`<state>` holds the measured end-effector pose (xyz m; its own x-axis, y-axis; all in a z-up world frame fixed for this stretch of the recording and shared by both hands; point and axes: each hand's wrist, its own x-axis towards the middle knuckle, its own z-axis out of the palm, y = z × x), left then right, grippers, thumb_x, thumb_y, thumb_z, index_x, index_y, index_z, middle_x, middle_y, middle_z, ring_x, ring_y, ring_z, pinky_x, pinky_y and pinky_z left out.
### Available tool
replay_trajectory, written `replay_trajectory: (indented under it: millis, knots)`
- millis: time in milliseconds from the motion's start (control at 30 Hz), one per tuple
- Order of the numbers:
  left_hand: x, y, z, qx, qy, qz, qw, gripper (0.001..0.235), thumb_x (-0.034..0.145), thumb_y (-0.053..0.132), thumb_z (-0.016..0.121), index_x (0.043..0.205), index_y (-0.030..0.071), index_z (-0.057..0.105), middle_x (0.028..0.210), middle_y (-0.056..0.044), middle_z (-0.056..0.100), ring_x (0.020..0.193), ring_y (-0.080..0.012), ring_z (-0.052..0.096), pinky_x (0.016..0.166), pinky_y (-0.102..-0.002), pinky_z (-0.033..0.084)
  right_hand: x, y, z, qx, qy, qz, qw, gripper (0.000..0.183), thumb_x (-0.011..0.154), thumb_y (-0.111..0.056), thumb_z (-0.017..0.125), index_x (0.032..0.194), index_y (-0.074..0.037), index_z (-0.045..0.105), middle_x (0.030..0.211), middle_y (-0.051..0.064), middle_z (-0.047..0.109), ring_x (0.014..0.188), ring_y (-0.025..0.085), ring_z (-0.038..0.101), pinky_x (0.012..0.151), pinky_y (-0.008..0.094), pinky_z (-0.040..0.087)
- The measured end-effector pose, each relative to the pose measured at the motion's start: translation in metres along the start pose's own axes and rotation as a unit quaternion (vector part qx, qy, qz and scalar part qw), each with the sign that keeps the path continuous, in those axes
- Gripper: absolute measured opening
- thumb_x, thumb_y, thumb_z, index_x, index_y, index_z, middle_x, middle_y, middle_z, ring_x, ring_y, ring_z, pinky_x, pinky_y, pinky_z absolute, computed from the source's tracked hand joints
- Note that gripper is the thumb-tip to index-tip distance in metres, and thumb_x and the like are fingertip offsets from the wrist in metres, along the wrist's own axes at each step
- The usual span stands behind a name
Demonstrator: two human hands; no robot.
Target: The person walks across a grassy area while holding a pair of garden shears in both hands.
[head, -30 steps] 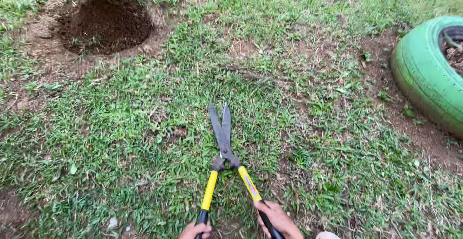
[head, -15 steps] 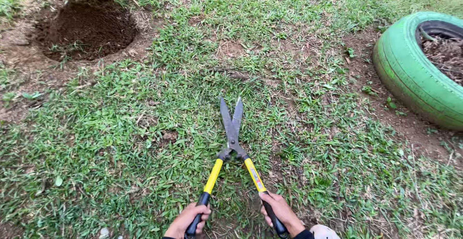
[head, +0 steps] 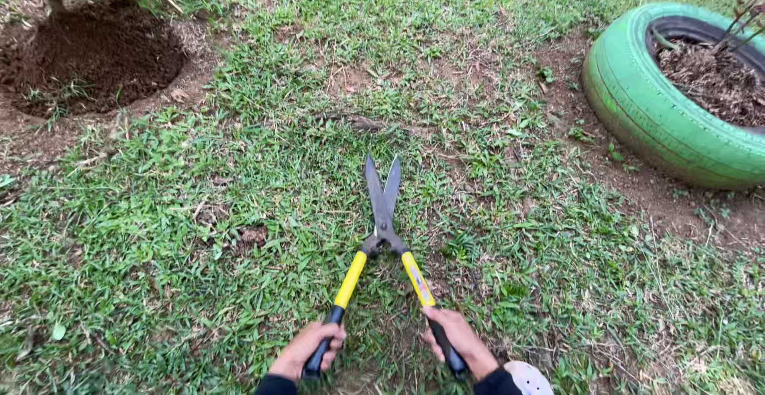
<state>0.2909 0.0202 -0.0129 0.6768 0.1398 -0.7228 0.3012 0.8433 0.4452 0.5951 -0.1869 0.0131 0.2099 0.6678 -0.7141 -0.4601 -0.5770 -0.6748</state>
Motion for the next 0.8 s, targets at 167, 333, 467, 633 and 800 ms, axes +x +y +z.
replay_trajectory:
  millis: [167,333,467,633,800]
  knots:
    - [0.045,-0.023,0.064,-0.041,0.04,0.07,0.996,0.021,0.088,0.016,0.071,0.096,0.007,0.054,0.069,-0.001,0.056,0.047,-0.0121,0.052,0.041,-0.029,0.046,0.012,-0.024,0.033,0.031,0.006,-0.009,0.999,0.037,0.099,-0.041,0.065,0.093,-0.007,0.053,0.059,0.005,0.057,0.039,0.016,0.054,0.036,0.031,0.046]
    - [0.046,-0.058,0.071,-0.047,0.061,0.068,0.995,0.024,0.086,0.018,0.073,0.093,0.006,0.052,0.067,-0.004,0.055,0.046,-0.0157,0.053,0.041,-0.032,0.047,-0.005,-0.051,-0.001,-0.054,0.002,0.05,0.997,0.029,0.097,-0.04,0.067,0.101,-0.014,0.057,0.063,0.004,0.059,0.041,0.015,0.054,0.038,0.031,0.044]
    - [0.002,-0.022,0.05,-0.026,0.063,0.035,0.997,0.021,0.086,0.016,0.071,0.094,0.008,0.053,0.067,-0.002,0.056,0.047,-0.0141,0.052,0.041,-0.03,0.045,-0.013,-0.102,-0.047,-0.146,-0.036,0.084,0.985,0.035,0.098,-0.041,0.067,0.097,-0.007,0.057,0.063,0.004,0.059,0.042,0.014,0.055,0.037,0.031,0.046]
    - [-0.032,0.046,0.088,0.005,-0.001,-0.03,1.0,0.021,0.09,0.017,0.069,0.092,0.007,0.051,0.068,0.001,0.054,0.049,-0.0098,0.051,0.042,-0.027,0.045,-0.056,-0.169,-0.072,-0.188,-0.022,0.133,0.973,0.037,0.097,-0.043,0.065,0.095,-0.007,0.059,0.061,0.004,0.058,0.042,0.012,0.053,0.036,0.029,0.044]
    - [-0.013,0.088,0.157,-0.029,-0.023,-0.02,0.999,0.018,0.09,0.014,0.067,0.092,0.008,0.05,0.067,0.001,0.052,0.049,-0.0092,0.048,0.042,-0.026,0.042,-0.075,-0.219,-0.097,-0.123,-0.009,0.132,0.984,0.038,0.099,-0.042,0.065,0.093,-0.007,0.053,0.063,0.006,0.059,0.043,0.013,0.053,0.038,0.029,0.045]
